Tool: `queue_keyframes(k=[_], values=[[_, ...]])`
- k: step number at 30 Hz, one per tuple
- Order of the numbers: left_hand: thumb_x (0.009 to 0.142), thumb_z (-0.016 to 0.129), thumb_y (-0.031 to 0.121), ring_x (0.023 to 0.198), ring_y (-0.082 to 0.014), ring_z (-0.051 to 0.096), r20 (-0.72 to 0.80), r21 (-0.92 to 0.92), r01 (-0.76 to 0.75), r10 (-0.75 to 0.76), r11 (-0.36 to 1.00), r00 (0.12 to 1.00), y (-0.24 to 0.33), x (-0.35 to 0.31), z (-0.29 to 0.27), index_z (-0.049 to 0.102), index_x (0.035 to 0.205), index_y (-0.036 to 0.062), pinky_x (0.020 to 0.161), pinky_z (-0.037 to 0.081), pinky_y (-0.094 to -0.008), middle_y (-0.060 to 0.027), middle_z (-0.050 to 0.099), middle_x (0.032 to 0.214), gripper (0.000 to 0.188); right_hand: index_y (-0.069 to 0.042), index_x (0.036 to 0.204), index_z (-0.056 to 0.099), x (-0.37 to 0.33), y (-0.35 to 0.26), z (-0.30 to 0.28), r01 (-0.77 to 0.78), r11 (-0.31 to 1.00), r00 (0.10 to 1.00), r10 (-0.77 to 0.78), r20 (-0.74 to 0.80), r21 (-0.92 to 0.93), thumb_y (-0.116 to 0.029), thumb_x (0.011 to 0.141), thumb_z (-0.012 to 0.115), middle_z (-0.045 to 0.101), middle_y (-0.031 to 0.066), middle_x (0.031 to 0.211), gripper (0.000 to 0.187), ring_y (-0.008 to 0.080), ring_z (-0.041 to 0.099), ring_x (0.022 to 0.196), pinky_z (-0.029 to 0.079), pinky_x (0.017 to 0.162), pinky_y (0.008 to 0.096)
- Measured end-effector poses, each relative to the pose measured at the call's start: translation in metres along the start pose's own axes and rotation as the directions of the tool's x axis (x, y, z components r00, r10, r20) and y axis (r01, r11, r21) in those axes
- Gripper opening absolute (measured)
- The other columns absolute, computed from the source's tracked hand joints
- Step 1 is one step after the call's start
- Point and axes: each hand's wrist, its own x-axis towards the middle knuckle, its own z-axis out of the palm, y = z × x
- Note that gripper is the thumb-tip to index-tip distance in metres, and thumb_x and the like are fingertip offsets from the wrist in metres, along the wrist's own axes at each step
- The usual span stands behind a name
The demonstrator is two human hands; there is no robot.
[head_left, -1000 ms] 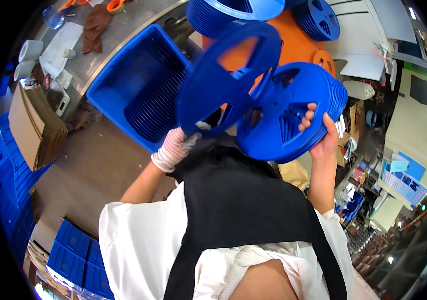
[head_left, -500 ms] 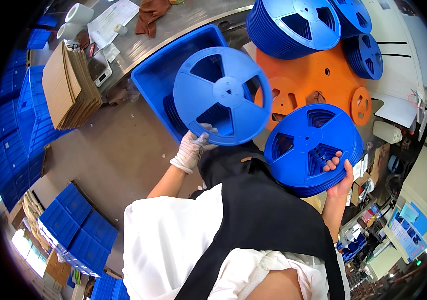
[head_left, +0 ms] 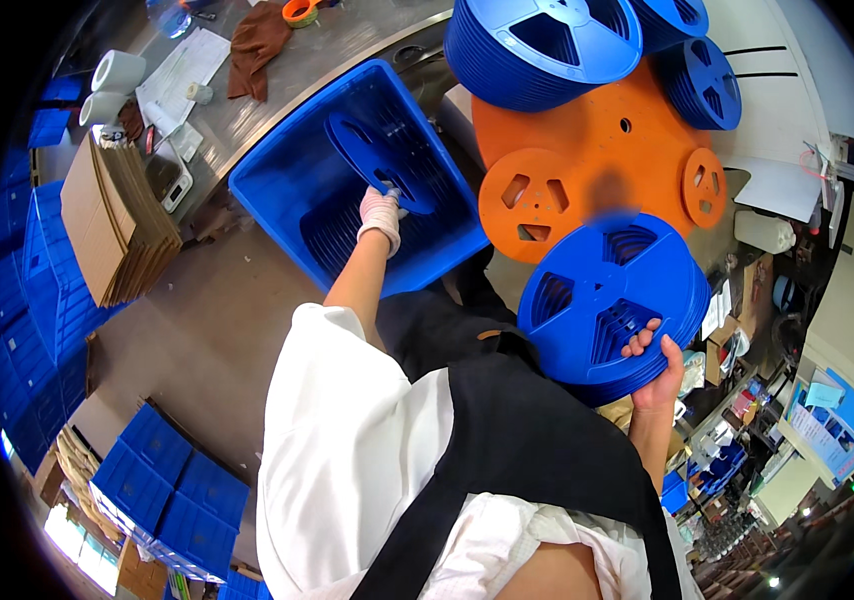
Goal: The person picks up blue plastic spools from a table and stacks them into a blue plastic bin. The person handles the spools one by one, placing them vertically into the bin to form a neat stack.
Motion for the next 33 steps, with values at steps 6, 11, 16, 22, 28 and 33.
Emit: queue_keyframes(k=[6, 11, 16, 22, 28, 33], values=[[0.088, 0.061, 0.002, 0.102, -0.0308, 0.063, -0.007, 0.16, -0.025, 0.026, 0.987, 1.0, 0.019, 0.005, 0.011, 0.055, 0.115, 0.003, 0.078, 0.061, -0.0465, -0.0159, 0.059, 0.115, 0.027, -0.004, 0.113, 0.054, -0.007, 0.0, 0.002, 0.022, 0.999, 0.999, -0.023, -0.041, -0.027, -0.024, 0.087, 0.06, 0.057, 0.007, 0.083, 0.033, 0.0189, 0.054, 0.075, 0.048, 0.074, 0.0364], [0.09, 0.059, 0.005, 0.101, -0.0303, 0.064, -0.004, 0.089, -0.047, 0.047, 0.995, 0.999, 0.027, -0.001, 0.01, 0.055, 0.117, 0.0044, 0.077, 0.061, -0.0447, -0.0153, 0.059, 0.113, 0.027, -0.004, 0.112, 0.054, -0.01, 0.001, 0.005, 0.028, 0.999, 0.998, -0.03, -0.05, -0.036, -0.024, 0.086, 0.06, 0.056, 0.0069, 0.082, 0.033, 0.0188, 0.054, 0.075, 0.048, 0.074, 0.0363], [0.092, 0.06, 0.01, 0.105, -0.0335, 0.063, 0.047, 0.093, -0.016, 0.012, 0.996, 0.999, 0.016, 0.016, 0.016, 0.048, 0.131, 0.007, 0.082, 0.058, -0.0442, -0.0174, 0.058, 0.122, 0.041, -0.004, 0.111, 0.054, -0.012, 0.001, 0.012, 0.009, 0.999, 0.999, -0.01, -0.032, -0.045, -0.024, 0.086, 0.061, 0.054, 0.006, 0.08, 0.033, 0.0176, 0.051, 0.072, 0.046, 0.073, 0.035], [0.094, 0.06, 0.029, 0.125, -0.0386, 0.052, 0.098, 0.575, -0.022, -0.042, 0.818, 0.994, -0.007, 0.002, 0.007, 0.021, 0.151, 0.0092, 0.102, 0.044, -0.0424, -0.0241, 0.049, 0.139, 0.072, -0.005, 0.11, 0.056, -0.015, 0.001, 0.015, 0.013, 0.997, 0.992, -0.022, 0.125, 0.07, -0.024, 0.083, 0.061, 0.047, 0.0022, 0.072, 0.033, 0.014, 0.045, 0.065, 0.042, 0.066, 0.0326], [0.08, 0.072, 0.021, 0.135, -0.0417, 0.038, 0.612, 0.518, -0.794, 0.511, 0.318, 0.603, -0.025, -0.103, -0.007, 0.037, 0.147, 0.0115, 0.111, 0.035, -0.0435, -0.0255, 0.04, 0.146, 0.076, -0.006, 0.1, 0.048, -0.007, -0.028, 0.025, -0.066, 0.944, 0.903, -0.082, 0.422, 0.324, -0.024, 0.083, 0.066, 0.044, -0.0013, 0.066, 0.03, 0.0104, 0.043, 0.056, 0.038, 0.056, 0.0264], [0.067, 0.067, 0.009, 0.123, -0.037, 0.049, 0.83, 0.022, -0.957, 0.539, -0.291, -0.145, 0.042, -0.2, 0.014, 0.054, 0.128, 0.0149, 0.108, 0.035, -0.0567, -0.0163, 0.052, 0.132, 0.063, -0.008, 0.094, 0.047, -0.001, -0.03, 0.022, -0.124, 0.884, 0.792, -0.186, 0.582, 0.451, -0.023, 0.084, 0.068, 0.045, -0.0028, 0.06, 0.029, 0.01, 0.044, 0.049, 0.038, 0.049, 0.0273]])
